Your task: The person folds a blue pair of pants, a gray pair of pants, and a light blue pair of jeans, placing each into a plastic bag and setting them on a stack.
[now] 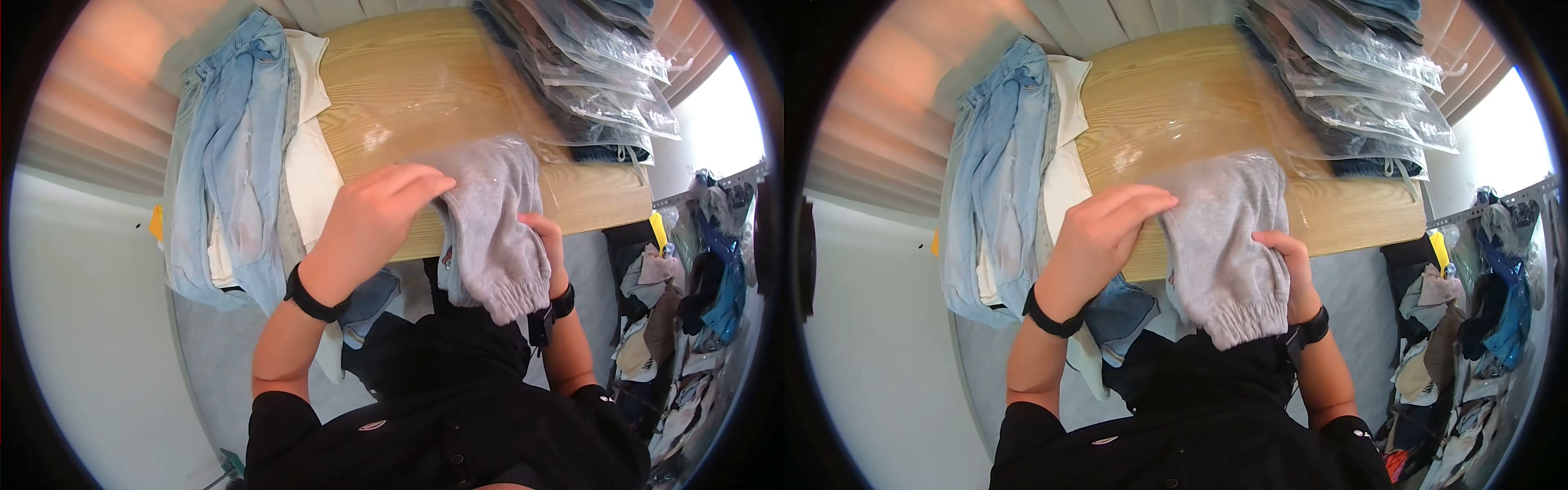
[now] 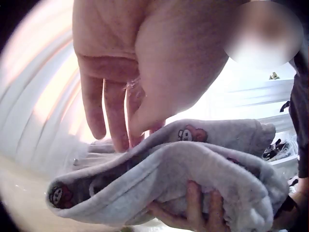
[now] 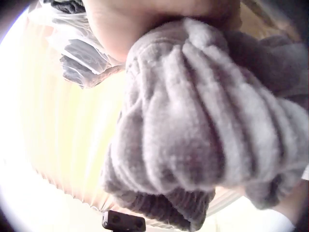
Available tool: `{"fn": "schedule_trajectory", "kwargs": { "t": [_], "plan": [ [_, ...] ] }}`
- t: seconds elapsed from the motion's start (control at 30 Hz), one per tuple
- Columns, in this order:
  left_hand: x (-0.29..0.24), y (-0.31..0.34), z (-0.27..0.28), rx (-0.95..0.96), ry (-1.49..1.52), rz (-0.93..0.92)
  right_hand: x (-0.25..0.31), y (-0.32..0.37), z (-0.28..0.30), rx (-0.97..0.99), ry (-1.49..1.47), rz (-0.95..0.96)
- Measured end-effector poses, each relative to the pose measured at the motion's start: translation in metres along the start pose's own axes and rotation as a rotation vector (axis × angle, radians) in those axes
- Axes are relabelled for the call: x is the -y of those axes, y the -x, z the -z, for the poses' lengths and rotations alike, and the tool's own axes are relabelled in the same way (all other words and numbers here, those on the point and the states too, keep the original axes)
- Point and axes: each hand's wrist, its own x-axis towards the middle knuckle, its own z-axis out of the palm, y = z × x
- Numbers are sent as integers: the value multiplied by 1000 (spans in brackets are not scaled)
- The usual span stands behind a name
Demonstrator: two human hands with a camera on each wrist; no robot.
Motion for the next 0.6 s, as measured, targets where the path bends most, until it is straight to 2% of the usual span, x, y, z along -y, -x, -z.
{"fn": "schedule_trajectory", "kwargs": {
  "t": [0.03, 0.13, 0.23, 0.3, 0.33, 0.4, 0.43, 0.5, 0.53, 0.6],
  "plan": [
    [0, 2, -2, -6, -3, 5, 0, -2, -7, 9, -8, 17],
    [4, 12, -12, -30, -25, -43, -6, -20, 19, -12, 45, 91],
    [-2, 26, -21, -31, -35, -54, -10, -19, 18, -60, 91, 83],
    [-11, 37, -25, -143, 10, 136, -11, -19, 21, -108, 129, 72],
    [-11, 46, -28, -142, 12, 139, -12, -18, 20, -111, 128, 70],
    [-4, 69, -38, -184, 78, 326, -12, -15, 14, -159, 18, 41],
    [-2, 78, -43, -183, 80, 327, -11, -14, 12, -161, 18, 40],
    [3, 89, -50, -12, 45, 287, -10, -12, 9, -196, -65, -5],
    [4, 90, -54, -12, 47, 291, -9, -12, 8, -198, -64, -8],
    [3, 88, -65, 31, -32, 180, -7, -13, 8, -179, -46, 5]
  ]
}}
